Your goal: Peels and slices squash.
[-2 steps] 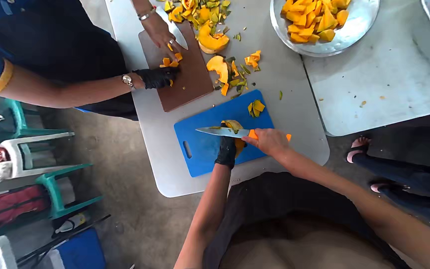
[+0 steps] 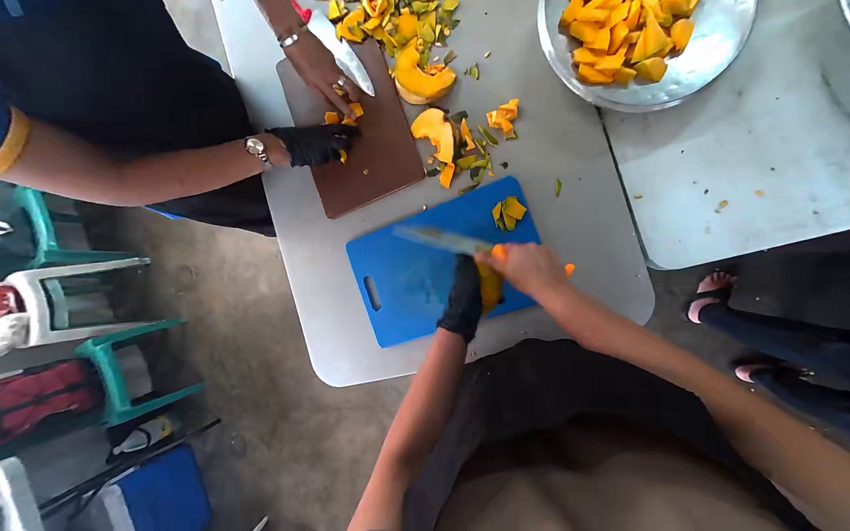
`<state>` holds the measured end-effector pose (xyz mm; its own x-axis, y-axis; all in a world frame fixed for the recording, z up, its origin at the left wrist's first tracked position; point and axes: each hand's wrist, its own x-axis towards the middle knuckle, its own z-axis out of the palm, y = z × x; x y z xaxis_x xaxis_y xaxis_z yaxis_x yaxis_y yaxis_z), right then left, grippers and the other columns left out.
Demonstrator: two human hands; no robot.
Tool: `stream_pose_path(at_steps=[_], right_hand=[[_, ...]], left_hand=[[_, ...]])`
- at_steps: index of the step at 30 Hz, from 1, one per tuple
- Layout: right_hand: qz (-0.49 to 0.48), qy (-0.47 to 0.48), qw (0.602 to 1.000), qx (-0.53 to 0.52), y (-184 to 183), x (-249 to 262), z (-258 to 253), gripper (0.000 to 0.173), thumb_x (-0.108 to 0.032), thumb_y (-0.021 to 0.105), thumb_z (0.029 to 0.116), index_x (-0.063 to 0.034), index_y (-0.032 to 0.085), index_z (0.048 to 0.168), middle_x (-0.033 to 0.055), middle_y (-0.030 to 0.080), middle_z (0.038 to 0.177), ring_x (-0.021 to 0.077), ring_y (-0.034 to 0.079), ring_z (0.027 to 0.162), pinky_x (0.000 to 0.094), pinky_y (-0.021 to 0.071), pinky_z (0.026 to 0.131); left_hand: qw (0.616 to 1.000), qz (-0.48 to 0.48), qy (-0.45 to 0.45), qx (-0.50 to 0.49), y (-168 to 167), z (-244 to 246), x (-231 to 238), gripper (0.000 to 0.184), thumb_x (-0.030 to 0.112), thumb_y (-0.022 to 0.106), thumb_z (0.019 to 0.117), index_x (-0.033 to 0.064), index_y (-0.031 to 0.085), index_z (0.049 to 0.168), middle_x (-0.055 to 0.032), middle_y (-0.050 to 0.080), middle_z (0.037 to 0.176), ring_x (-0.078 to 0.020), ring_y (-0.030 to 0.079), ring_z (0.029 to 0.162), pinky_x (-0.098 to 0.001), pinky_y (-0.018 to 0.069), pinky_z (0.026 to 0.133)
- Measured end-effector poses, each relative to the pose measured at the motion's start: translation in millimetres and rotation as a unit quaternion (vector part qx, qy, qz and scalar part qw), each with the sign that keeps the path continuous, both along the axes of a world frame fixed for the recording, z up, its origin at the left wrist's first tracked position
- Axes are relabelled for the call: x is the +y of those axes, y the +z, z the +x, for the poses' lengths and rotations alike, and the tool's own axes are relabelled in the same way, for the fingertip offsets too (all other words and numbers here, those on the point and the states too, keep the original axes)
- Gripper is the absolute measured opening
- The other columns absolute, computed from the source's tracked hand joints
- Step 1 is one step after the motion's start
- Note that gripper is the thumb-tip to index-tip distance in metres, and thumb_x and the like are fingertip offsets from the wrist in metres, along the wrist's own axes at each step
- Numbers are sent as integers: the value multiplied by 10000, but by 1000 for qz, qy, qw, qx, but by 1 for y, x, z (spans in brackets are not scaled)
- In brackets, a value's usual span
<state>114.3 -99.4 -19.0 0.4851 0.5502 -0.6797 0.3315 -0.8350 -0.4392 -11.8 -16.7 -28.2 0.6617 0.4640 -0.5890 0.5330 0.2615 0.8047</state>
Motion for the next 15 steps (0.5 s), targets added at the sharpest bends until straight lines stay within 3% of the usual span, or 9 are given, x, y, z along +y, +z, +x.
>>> stream_pose_path(at_steps=[1, 4, 7, 9, 12, 14, 15], right_hand=[[-11, -23, 999, 19, -13, -1, 14, 806, -684, 387, 1019, 54, 687, 1143, 302, 687, 1119, 480, 656, 1113, 672, 501, 909], [-1, -77, 996, 53, -30, -17, 36, 827, -662, 347, 1037, 91, 686, 1083, 323, 670, 1107, 498, 634, 1114, 693, 461, 917], [42, -96, 993, 53, -18, -33, 21, 768, -646, 353, 1044, 41, 694, 1097, 283, 681, 996, 469, 657, 1007, 680, 479, 860], [71, -48, 995, 43, -8, -37, 6, 705, -623, 407, 1041, 28, 678, 1048, 241, 667, 884, 431, 667, 907, 638, 497, 791], [103, 23, 994, -6, 0, -47, -6, 707, -641, 475, 1011, 40, 661, 1009, 236, 673, 864, 434, 686, 897, 619, 509, 758], [125, 38, 990, -51, -2, -51, -8, 717, -647, 500, 996, 53, 658, 975, 237, 670, 845, 437, 691, 870, 604, 512, 721], [130, 47, 988, -63, -3, -53, -7, 726, -654, 498, 992, 54, 656, 974, 236, 668, 845, 436, 692, 866, 600, 513, 711]], left_hand=[[999, 1, -34, 5, -6, -7, -5, 494, 329, 227, 1137, 43, 395, 1504, -153, 612, 1183, -192, 651, 921, -379, 586, 783], [1000, -18, -20, -8, -11, -10, 4, 557, 396, 167, 1132, 54, 385, 1514, -162, 617, 1177, -210, 664, 896, -386, 592, 770], [993, -102, 65, -13, -19, 0, 26, 721, 585, 91, 1080, 77, 527, 1346, -116, 670, 1005, -202, 664, 745, -362, 587, 636], [988, -119, 82, -55, -18, 3, 35, 716, 639, 126, 1056, 110, 534, 1314, -82, 689, 986, -167, 674, 728, -319, 592, 613], [990, -92, 78, -79, 9, 15, 31, 510, 391, 172, 1128, 144, 265, 1565, -95, 624, 1242, -138, 656, 949, -319, 578, 782], [987, -84, 127, -54, 24, 32, 28, 427, 267, 192, 1140, 85, 312, 1507, -79, 585, 1149, -102, 609, 924, -280, 541, 800], [979, -119, 151, -73, 13, 33, 32, 419, 293, 197, 1138, 83, 357, 1463, -78, 600, 1101, -122, 629, 915, -303, 554, 808]])
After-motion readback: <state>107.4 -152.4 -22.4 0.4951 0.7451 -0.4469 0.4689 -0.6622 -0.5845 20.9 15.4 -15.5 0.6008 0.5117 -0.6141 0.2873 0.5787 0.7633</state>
